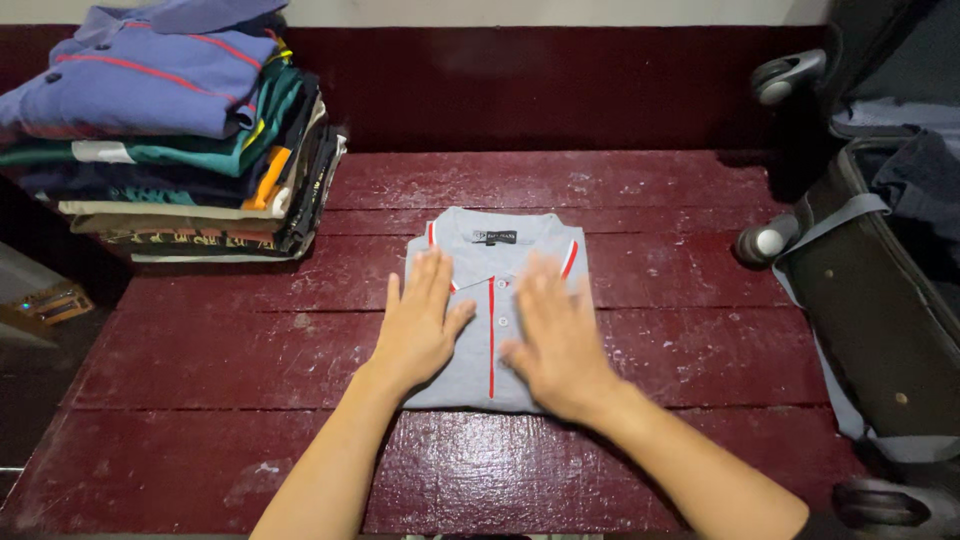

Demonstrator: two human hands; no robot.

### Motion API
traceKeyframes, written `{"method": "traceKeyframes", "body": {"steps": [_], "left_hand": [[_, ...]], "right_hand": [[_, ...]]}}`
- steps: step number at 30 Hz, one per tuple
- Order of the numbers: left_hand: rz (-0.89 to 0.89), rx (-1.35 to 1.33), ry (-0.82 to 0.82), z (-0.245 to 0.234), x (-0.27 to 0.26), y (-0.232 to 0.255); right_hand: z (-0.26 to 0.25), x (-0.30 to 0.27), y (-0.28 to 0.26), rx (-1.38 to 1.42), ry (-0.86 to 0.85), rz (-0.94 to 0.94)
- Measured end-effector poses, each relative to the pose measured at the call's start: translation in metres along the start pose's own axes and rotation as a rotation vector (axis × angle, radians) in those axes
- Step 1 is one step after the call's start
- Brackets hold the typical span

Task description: The person folds a gray polo shirt and black trousers by hand on a wooden surface, smoothing the fabric and placing the folded shirt onto a stack of other folded clothes.

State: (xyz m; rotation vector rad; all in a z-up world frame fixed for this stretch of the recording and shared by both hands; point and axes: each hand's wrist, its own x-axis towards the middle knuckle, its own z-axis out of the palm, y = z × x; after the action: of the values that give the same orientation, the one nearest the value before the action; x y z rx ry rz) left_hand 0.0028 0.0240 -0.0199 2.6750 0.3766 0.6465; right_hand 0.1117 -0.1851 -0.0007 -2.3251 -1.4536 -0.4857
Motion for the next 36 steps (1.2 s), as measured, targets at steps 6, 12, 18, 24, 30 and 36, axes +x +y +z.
{"method": "traceKeyframes", "body": {"steps": [6, 12, 18, 24, 30, 36], "left_hand": [[0.012, 0.108, -0.155, -0.003, 0.0, 0.001], [-0.015, 0.109, -0.2, -0.005, -0.001, 0.004], [-0.008, 0.115, -0.182, -0.005, 0.001, 0.003], [-0.015, 0.101, -0.188, -0.005, 0.002, 0.002], [0.003, 0.089, -0.193, -0.003, -0.001, 0.0], [0.008, 0.113, -0.181, -0.001, -0.001, -0.002]], "right_hand": [[0.007, 0.002, 0.003, 0.136, -0.247, -0.026], [0.008, 0.011, 0.032, -0.109, -0.248, 0.253], [0.0, 0.005, 0.013, 0.026, 0.09, 0.101], [0.01, 0.009, 0.018, 0.102, -0.259, 0.161], [0.004, 0.01, 0.046, -0.02, -0.235, 0.427], [0.0, 0.003, 0.008, 0.148, -0.019, -0.025]]}}
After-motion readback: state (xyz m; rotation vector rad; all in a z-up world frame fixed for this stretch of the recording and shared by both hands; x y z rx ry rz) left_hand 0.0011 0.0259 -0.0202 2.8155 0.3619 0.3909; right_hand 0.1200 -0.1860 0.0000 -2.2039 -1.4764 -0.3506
